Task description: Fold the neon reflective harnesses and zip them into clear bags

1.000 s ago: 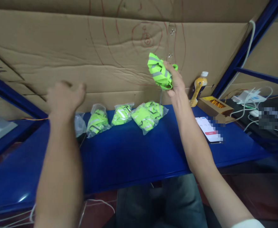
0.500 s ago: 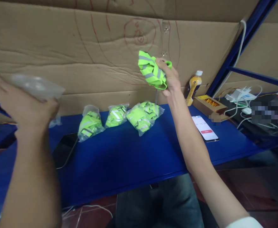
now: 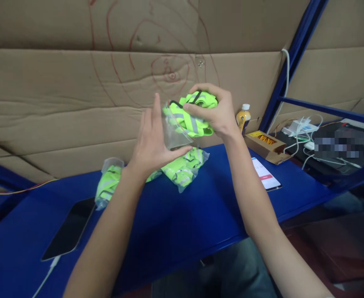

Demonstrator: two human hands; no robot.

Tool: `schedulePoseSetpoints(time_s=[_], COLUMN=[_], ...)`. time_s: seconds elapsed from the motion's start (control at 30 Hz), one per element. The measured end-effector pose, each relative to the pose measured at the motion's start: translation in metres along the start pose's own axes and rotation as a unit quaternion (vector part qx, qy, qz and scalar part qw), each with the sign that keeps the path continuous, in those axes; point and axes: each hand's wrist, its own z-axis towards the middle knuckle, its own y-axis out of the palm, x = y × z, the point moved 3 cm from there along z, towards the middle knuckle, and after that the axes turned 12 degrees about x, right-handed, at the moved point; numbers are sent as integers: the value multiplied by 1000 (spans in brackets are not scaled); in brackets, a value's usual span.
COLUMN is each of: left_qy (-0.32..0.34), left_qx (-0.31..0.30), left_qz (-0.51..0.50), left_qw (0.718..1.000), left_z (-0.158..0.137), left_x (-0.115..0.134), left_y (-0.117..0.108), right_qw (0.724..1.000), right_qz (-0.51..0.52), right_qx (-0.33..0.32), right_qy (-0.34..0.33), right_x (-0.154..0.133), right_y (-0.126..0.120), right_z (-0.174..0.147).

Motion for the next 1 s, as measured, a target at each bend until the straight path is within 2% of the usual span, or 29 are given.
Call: schedulePoseSetpoints(time_s=[0.1, 0.23, 0.3, 0.37, 0.43, 0.5, 0.63, 0.7, 0.83, 0.9, 1.0], left_qy=[-8, 14, 4, -14, -23, -33, -82, -111, -156, -163, -149], left_qx=[21, -6, -17, -22, -25, -26, -38, -42, -63, -91, -102], left_qz=[37, 45, 50, 59, 69, 90, 149, 131, 52, 17, -47], left_qw=[999, 999, 999, 998, 997, 995, 985, 984, 984, 982, 983], left_z=[-2, 0, 1, 2, 4, 5, 8, 9, 8, 7, 4], left_x=[6, 13, 14, 12, 10, 7, -2, -7, -16, -19, -17], left_y=[7, 8, 6, 4, 2, 0, -9, -17, -32, -35, -34], right_qw=[1000, 992, 986, 982, 981, 982, 985, 978, 945, 935, 930], right_qz=[-4, -87, -142, -180, -195, -188, -130, -94, -65, -94, -156], right_qx=[-25, -70, -55, -16, 5, -3, -103, -182, -316, -334, -316], right_qy=[13, -65, -73, -45, -24, -21, -37, -35, -56, -74, -103], right_x=[-11, -19, -15, -8, -2, 3, 11, 14, 7, 1, -5], right_y=[5, 18, 26, 36, 46, 57, 68, 65, 48, 40, 38], right_z=[-7, -14, -18, -23, -29, -34, -35, -32, -26, -24, -24])
